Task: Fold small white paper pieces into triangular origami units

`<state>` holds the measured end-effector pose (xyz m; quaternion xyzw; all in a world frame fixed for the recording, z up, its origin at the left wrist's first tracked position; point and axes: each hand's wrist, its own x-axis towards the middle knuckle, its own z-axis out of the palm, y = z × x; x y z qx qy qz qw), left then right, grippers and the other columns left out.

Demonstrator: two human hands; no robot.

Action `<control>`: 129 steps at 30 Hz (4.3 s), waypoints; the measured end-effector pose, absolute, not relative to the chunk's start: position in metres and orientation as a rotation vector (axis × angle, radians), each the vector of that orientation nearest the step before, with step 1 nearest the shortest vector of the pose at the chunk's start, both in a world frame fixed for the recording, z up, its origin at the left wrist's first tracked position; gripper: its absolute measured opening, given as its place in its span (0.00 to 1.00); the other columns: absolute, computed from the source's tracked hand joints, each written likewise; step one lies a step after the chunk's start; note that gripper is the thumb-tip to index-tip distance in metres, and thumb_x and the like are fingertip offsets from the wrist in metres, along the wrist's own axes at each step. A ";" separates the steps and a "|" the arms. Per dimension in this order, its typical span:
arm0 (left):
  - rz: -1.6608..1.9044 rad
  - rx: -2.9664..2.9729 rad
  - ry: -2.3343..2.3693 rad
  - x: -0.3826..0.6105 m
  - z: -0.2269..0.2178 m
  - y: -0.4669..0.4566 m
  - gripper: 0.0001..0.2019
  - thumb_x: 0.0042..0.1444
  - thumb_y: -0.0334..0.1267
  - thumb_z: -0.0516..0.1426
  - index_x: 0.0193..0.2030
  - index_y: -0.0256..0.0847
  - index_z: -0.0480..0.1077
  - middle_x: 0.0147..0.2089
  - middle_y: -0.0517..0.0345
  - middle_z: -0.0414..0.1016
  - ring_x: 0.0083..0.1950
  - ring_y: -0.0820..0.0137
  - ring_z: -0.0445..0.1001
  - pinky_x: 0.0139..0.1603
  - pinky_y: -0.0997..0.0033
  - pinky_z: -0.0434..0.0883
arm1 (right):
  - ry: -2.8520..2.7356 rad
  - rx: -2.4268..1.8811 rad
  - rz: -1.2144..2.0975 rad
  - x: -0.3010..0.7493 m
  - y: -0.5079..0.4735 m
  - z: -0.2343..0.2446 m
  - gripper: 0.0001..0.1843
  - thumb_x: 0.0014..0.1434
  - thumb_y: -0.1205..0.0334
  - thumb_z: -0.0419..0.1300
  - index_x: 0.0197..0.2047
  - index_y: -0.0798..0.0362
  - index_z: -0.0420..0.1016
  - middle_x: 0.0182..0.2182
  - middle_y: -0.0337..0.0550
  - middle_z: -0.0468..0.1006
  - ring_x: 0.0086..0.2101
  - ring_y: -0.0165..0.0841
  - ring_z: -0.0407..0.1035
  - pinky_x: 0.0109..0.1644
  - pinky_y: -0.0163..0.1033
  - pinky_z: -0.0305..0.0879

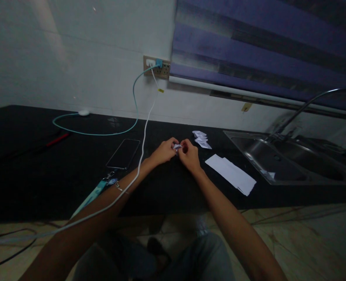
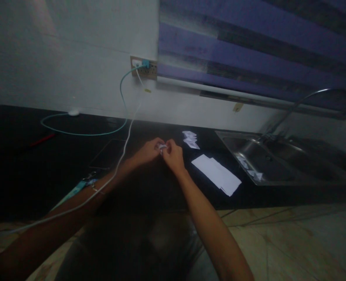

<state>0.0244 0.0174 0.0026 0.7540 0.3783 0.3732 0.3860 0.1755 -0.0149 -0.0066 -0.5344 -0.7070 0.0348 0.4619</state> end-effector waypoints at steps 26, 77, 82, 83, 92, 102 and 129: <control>0.506 1.925 0.521 -0.001 0.017 0.015 0.25 0.59 0.55 0.53 0.29 0.32 0.75 0.22 0.49 0.76 0.21 0.74 0.71 0.21 0.79 0.61 | -1.554 -0.960 0.959 0.182 -0.010 -0.003 0.15 0.49 0.51 0.65 0.36 0.54 0.79 0.29 0.42 0.79 0.27 0.31 0.70 0.33 0.38 0.68; 1.252 1.598 0.942 0.015 0.016 0.020 0.16 0.64 0.43 0.51 0.40 0.30 0.72 0.30 0.49 0.79 0.24 0.73 0.75 0.22 0.78 0.68 | -0.921 -0.945 0.890 0.178 0.006 -0.012 0.20 0.44 0.50 0.67 0.36 0.55 0.74 0.29 0.42 0.78 0.28 0.33 0.74 0.33 0.39 0.74; 1.236 1.511 0.843 0.015 0.010 0.021 0.17 0.62 0.48 0.52 0.44 0.34 0.70 0.37 0.47 0.78 0.31 0.72 0.77 0.25 0.78 0.70 | -0.929 -0.915 0.890 0.175 0.004 -0.011 0.18 0.44 0.51 0.68 0.35 0.55 0.73 0.28 0.42 0.78 0.27 0.33 0.74 0.36 0.41 0.75; 1.189 1.526 0.825 0.015 0.010 0.021 0.18 0.61 0.49 0.53 0.44 0.34 0.71 0.38 0.48 0.78 0.32 0.72 0.77 0.25 0.78 0.70 | -0.955 -0.921 0.878 0.174 0.003 -0.010 0.18 0.45 0.51 0.67 0.35 0.55 0.73 0.28 0.42 0.78 0.27 0.33 0.74 0.36 0.42 0.75; 1.006 1.721 0.800 0.014 0.018 0.015 0.18 0.62 0.47 0.54 0.31 0.33 0.72 0.25 0.54 0.74 0.23 0.77 0.70 0.22 0.79 0.64 | -1.079 -0.877 0.883 0.174 -0.001 -0.006 0.18 0.46 0.52 0.67 0.36 0.53 0.72 0.30 0.40 0.78 0.27 0.33 0.74 0.37 0.41 0.73; 1.063 1.856 0.829 0.008 0.021 0.015 0.25 0.63 0.50 0.49 0.22 0.34 0.68 0.19 0.58 0.69 0.18 0.78 0.64 0.20 0.81 0.61 | -1.126 -0.840 1.022 0.173 -0.006 -0.001 0.16 0.43 0.55 0.69 0.33 0.53 0.71 0.26 0.38 0.77 0.27 0.32 0.74 0.37 0.38 0.71; 0.839 1.516 0.783 0.000 0.009 0.032 0.29 0.61 0.60 0.45 0.33 0.33 0.70 0.20 0.55 0.71 0.17 0.75 0.69 0.16 0.79 0.55 | -1.604 -1.045 0.804 0.185 -0.007 -0.004 0.17 0.53 0.50 0.63 0.38 0.56 0.80 0.29 0.45 0.81 0.31 0.35 0.74 0.37 0.39 0.68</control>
